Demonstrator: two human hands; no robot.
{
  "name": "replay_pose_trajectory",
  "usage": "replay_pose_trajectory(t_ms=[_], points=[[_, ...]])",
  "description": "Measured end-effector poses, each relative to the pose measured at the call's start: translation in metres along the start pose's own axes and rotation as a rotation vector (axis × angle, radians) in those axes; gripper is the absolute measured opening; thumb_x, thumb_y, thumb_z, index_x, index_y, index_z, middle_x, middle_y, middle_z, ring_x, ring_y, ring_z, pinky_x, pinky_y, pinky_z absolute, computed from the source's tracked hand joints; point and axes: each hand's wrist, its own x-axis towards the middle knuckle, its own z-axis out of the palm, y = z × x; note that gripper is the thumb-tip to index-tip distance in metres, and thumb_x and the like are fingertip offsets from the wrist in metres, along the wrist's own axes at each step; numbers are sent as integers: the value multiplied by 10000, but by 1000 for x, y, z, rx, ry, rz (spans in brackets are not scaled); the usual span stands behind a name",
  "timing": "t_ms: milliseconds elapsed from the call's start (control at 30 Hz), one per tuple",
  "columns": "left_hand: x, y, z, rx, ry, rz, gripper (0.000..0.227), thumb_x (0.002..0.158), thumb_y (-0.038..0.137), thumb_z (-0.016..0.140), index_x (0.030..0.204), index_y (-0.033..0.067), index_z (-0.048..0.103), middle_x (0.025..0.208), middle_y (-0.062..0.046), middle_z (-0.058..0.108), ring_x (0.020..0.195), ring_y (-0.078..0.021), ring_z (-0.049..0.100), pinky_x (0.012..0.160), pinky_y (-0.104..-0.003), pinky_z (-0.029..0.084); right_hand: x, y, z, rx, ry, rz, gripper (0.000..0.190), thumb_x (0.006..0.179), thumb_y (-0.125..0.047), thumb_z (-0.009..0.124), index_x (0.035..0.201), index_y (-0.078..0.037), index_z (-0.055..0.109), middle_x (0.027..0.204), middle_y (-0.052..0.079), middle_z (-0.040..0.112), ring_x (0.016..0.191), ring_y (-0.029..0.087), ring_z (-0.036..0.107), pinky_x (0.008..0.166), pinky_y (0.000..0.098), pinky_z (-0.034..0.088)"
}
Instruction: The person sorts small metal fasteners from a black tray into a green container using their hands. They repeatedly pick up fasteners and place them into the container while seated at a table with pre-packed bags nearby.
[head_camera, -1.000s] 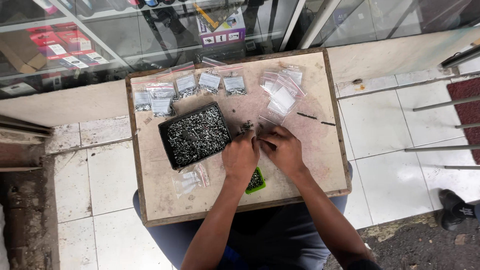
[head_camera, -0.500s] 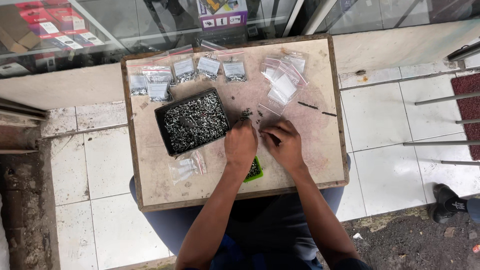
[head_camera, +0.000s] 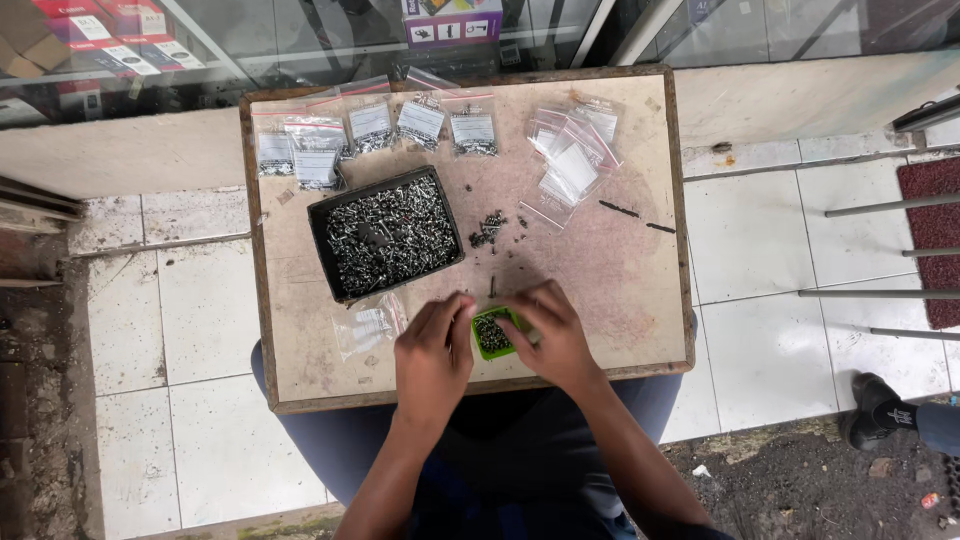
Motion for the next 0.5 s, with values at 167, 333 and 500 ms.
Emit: replay_pose_trajectory(t_ms=[167, 333, 500], points=[[-31, -19, 13, 53, -1, 179, 80, 983, 107, 767, 1050, 81, 803, 866, -51, 698, 690, -221, 722, 534, -305, 614, 12, 36, -11, -22, 159, 63, 241, 966, 7, 769, 1200, -47, 799, 894, 99, 685, 858, 293, 671, 755, 422, 537], [-24, -29, 17, 115, 18, 223, 226, 929, 179, 843, 1136, 93, 814, 902, -49, 639, 786, -209, 701, 593, -326, 630, 45, 57, -8, -103, 151, 31, 220, 960, 27, 786, 1157, -63, 821, 903, 74, 681, 907, 277, 674, 792, 397, 547], [-10, -37, 25, -102, 46, 174, 178, 962, 34, 738, 1107, 89, 824, 845, -52, 681, 653, -218, 696, 546, -333, 591, 59, 90, 14, -266, 48, -61, 236, 842, -6, 864, 1054, -108, 836, 937, 55, 630, 898, 265, 638, 794, 394, 584]])
